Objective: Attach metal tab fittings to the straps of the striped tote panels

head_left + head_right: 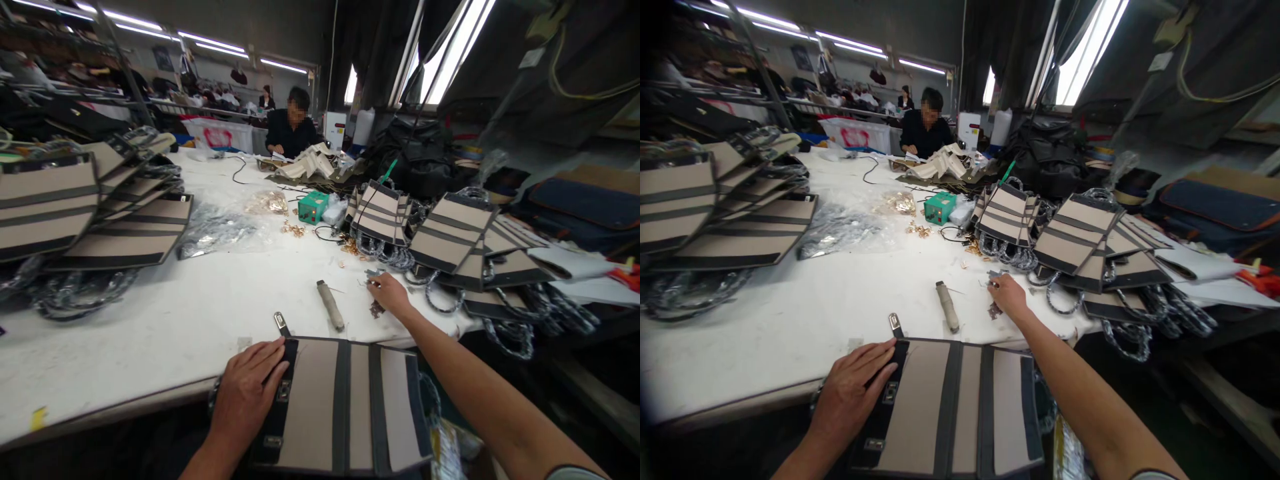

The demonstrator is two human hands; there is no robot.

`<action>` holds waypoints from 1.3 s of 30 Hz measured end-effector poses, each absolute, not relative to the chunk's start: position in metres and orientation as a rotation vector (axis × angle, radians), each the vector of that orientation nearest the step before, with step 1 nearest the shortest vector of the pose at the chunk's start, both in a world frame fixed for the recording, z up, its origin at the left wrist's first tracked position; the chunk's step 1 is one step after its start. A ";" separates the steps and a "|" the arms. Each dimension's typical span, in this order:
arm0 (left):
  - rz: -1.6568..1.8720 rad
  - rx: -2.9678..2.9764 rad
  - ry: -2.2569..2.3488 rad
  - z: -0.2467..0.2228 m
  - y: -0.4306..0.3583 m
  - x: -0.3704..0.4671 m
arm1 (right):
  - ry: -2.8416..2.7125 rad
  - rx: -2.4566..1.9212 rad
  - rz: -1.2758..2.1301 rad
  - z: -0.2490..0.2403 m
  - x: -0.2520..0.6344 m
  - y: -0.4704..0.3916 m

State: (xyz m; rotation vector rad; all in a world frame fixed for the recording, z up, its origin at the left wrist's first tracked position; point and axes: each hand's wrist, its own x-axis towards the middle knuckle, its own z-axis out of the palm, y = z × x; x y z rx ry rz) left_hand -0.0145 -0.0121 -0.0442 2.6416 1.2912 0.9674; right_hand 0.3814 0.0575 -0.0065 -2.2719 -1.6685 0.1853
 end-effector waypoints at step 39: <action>0.969 2.439 1.366 -0.048 -0.015 -0.011 | -1.821 -2.359 0.147 -0.017 0.442 0.077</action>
